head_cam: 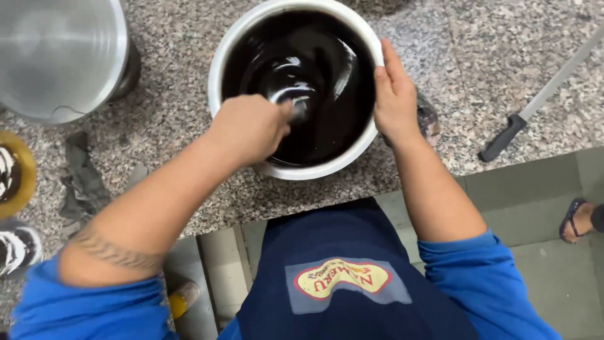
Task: The person stirs chocolate in a bowl with a whisk and periodically wipes the counter with a cloth.
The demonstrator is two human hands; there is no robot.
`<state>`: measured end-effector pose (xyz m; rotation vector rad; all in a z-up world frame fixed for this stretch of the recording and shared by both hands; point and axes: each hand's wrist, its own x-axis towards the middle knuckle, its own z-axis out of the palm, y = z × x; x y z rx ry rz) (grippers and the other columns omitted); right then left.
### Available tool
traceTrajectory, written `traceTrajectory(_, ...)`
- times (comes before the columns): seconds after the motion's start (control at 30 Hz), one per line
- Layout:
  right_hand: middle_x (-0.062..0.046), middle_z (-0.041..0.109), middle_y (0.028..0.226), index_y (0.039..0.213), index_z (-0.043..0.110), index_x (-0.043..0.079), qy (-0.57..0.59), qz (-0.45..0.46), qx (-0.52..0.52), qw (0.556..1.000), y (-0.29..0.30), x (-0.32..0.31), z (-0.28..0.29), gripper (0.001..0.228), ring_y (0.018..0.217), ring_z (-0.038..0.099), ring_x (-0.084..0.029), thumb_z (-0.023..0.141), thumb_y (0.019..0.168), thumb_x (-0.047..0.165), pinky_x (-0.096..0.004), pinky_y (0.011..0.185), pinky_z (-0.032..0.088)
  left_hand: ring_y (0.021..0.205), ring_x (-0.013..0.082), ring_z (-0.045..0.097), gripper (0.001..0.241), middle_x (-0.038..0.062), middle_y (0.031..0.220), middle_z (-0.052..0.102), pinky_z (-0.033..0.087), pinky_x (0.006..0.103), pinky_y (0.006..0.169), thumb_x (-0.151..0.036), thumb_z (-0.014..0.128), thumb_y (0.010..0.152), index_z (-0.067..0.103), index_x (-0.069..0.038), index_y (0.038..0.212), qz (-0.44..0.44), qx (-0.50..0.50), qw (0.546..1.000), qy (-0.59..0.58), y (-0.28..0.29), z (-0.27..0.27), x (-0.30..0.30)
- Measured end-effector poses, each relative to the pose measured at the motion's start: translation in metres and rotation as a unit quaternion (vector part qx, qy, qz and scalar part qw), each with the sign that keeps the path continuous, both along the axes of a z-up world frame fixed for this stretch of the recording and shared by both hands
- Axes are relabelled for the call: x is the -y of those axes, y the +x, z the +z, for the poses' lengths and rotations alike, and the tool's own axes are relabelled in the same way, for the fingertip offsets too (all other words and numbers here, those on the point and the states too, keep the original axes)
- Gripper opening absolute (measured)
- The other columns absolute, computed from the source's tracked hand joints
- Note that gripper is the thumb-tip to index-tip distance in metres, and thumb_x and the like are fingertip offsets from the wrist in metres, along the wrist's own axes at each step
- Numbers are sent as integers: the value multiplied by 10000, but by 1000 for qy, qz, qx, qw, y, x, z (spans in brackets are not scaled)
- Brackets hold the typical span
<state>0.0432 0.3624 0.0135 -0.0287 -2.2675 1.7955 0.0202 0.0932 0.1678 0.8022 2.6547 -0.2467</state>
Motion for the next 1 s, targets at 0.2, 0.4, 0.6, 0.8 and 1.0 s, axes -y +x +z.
traceTrajectory(0.2, -207, 515, 1570, 1552, 405, -42, -22, 12, 8, 1000, -7, -6, -2, 483, 1475, 491, -277, 481, 1128, 177, -360, 1230, 371, 852, 279, 742, 261, 70, 893, 747, 582, 443, 719, -372, 695, 916, 735, -315, 1167, 15, 43, 991, -123, -16, 52, 21)
traceTrajectory(0.4, -233, 489, 1595, 1550, 412, -68, 17, 11, -13, 1000, -8, -6, -3, 473, 1506, 459, -306, 475, 1135, 149, -377, 1255, 341, 812, 293, 739, 231, 85, 843, 748, 584, 439, 715, -235, 665, 925, 750, -199, 1137, -13, -48, 998, 36, 3, -12, 4)
traceTrajectory(0.6, -238, 454, 1604, 1561, 380, -74, 13, 13, 16, 1000, -9, -7, 1, 479, 1513, 432, -320, 457, 1137, 134, -374, 1250, 339, 830, 218, 746, 211, 40, 846, 738, 578, 418, 737, -407, 687, 918, 761, -305, 1087, 18, 102, 982, -157, -4, 63, 7)
traceTrajectory(0.8, -232, 470, 1602, 1558, 380, -80, -3, 16, -6, 1000, -8, -6, -5, 476, 1509, 451, -310, 469, 1133, 116, -375, 1253, 349, 786, 264, 739, 170, 80, 803, 752, 583, 412, 700, -333, 732, 901, 809, -189, 948, -6, -37, 999, 22, 2, -12, 8)
traceTrajectory(1.0, -227, 504, 1577, 1544, 396, -84, 9, 9, -5, 1000, -7, -8, -7, 469, 1487, 477, -295, 480, 1129, 118, -367, 1236, 357, 784, 303, 733, 176, 91, 804, 737, 583, 467, 717, -370, 740, 862, 777, -237, 972, 8, 46, 998, -52, -9, 54, 17)
